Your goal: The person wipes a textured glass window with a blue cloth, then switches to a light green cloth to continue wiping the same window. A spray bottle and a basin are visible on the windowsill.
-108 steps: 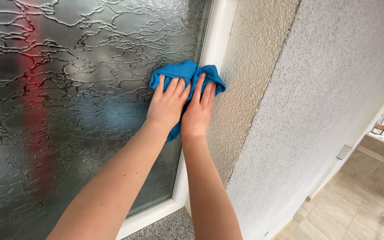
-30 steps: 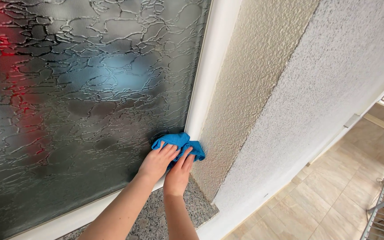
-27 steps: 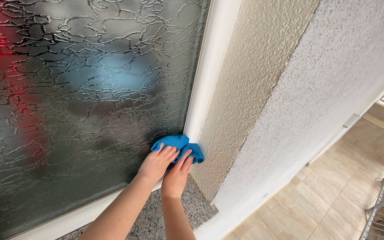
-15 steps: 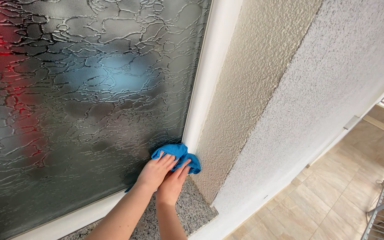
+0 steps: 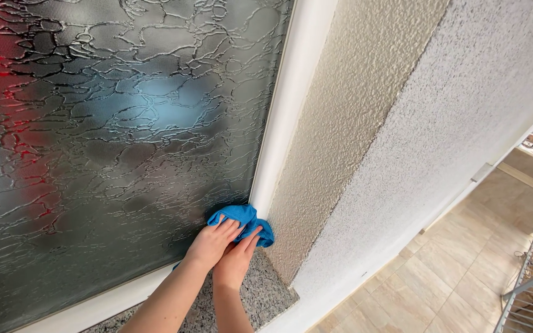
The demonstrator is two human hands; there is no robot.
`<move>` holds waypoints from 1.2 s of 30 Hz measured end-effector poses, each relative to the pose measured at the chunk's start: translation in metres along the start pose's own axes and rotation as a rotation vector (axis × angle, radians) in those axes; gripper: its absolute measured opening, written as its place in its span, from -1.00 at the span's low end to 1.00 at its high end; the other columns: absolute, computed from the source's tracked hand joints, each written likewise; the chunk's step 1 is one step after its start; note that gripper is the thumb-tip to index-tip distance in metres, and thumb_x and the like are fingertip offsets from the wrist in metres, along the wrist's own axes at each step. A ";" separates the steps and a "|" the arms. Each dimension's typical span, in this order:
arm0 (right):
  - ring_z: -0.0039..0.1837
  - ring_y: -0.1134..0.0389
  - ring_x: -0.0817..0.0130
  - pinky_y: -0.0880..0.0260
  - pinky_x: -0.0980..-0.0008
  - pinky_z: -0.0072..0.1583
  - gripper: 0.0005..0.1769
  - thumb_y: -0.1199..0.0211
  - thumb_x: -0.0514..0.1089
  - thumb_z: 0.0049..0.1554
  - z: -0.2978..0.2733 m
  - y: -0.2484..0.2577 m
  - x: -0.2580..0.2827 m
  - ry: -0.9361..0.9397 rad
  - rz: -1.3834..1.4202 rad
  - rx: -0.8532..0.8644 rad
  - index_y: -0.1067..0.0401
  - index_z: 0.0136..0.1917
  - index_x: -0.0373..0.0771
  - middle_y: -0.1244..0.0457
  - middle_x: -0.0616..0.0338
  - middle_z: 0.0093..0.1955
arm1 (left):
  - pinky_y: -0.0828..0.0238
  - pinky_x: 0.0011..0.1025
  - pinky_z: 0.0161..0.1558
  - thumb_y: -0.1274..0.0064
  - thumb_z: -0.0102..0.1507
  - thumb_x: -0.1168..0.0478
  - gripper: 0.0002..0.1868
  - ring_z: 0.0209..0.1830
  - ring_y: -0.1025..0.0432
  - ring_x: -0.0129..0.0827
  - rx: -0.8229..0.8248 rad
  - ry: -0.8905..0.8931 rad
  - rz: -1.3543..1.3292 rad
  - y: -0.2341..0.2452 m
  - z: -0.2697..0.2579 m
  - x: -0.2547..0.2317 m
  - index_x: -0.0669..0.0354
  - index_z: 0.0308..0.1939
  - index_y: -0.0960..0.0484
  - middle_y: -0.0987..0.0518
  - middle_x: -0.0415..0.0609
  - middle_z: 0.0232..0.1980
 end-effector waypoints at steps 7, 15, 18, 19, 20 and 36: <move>0.60 0.06 -0.25 -0.23 -0.08 0.39 -0.07 -0.04 -0.09 0.28 0.002 0.002 -0.002 -0.158 0.016 0.056 0.46 0.69 -0.16 0.23 -0.26 0.67 | 0.29 -0.09 0.57 0.23 0.38 -0.02 -0.23 0.59 0.08 -0.25 0.009 0.007 -0.024 -0.004 0.001 -0.004 -0.08 0.64 0.11 -0.09 -0.18 0.59; 0.43 -0.24 -0.14 -0.39 -0.11 0.23 -0.16 -0.02 0.02 0.30 -0.006 -0.019 -0.026 -0.353 -0.095 0.080 0.29 0.67 -0.20 -0.10 -0.13 0.52 | 0.33 -0.05 0.58 0.35 0.40 -0.10 -0.29 0.61 0.15 -0.28 0.033 0.008 0.011 -0.004 -0.004 -0.006 -0.22 0.63 0.09 -0.02 -0.30 0.62; 0.40 -0.28 -0.13 -0.38 -0.08 0.25 -0.14 -0.04 0.05 0.30 -0.018 -0.024 -0.022 -0.384 -0.070 0.079 0.28 0.68 -0.19 -0.14 -0.09 0.50 | 0.32 -0.02 0.57 0.29 0.39 -0.11 -0.30 0.58 0.09 -0.22 0.036 -0.006 0.055 0.013 -0.021 0.007 -0.26 0.62 0.03 -0.11 -0.24 0.55; 0.40 -0.28 -0.13 -0.38 -0.08 0.25 -0.14 -0.04 0.05 0.30 -0.023 -0.027 -0.020 -0.386 -0.071 0.086 0.28 0.68 -0.19 -0.14 -0.09 0.50 | 0.32 -0.02 0.57 0.29 0.39 -0.11 -0.30 0.58 0.09 -0.22 0.043 -0.005 0.053 0.012 -0.026 0.009 -0.26 0.62 0.03 -0.11 -0.24 0.55; 0.38 -0.29 -0.13 -0.38 -0.08 0.25 -0.14 -0.04 0.05 0.30 -0.028 -0.029 -0.019 -0.389 -0.083 0.090 0.29 0.68 -0.19 -0.16 -0.07 0.49 | 0.35 -0.02 0.58 0.28 0.39 -0.12 -0.28 0.60 0.12 -0.23 0.070 -0.017 0.054 0.010 -0.032 0.010 -0.25 0.62 0.07 -0.06 -0.26 0.58; 0.34 -0.40 0.00 -0.28 0.10 0.36 -0.25 0.36 0.33 0.35 -0.153 -0.007 0.116 -0.913 0.581 0.112 -0.29 0.52 -0.10 -0.32 -0.05 0.39 | 0.40 0.01 0.58 0.26 0.37 -0.16 -0.19 0.61 0.16 -0.29 0.200 -0.010 0.069 0.006 -0.149 0.054 -0.19 0.65 0.18 0.04 -0.32 0.64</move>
Point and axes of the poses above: each hand's wrist, its own z-axis towards the middle knuckle, its own y-axis out of the back of the hand, x = y × z, the point moved 4 cm from there along z, towards the middle knuckle
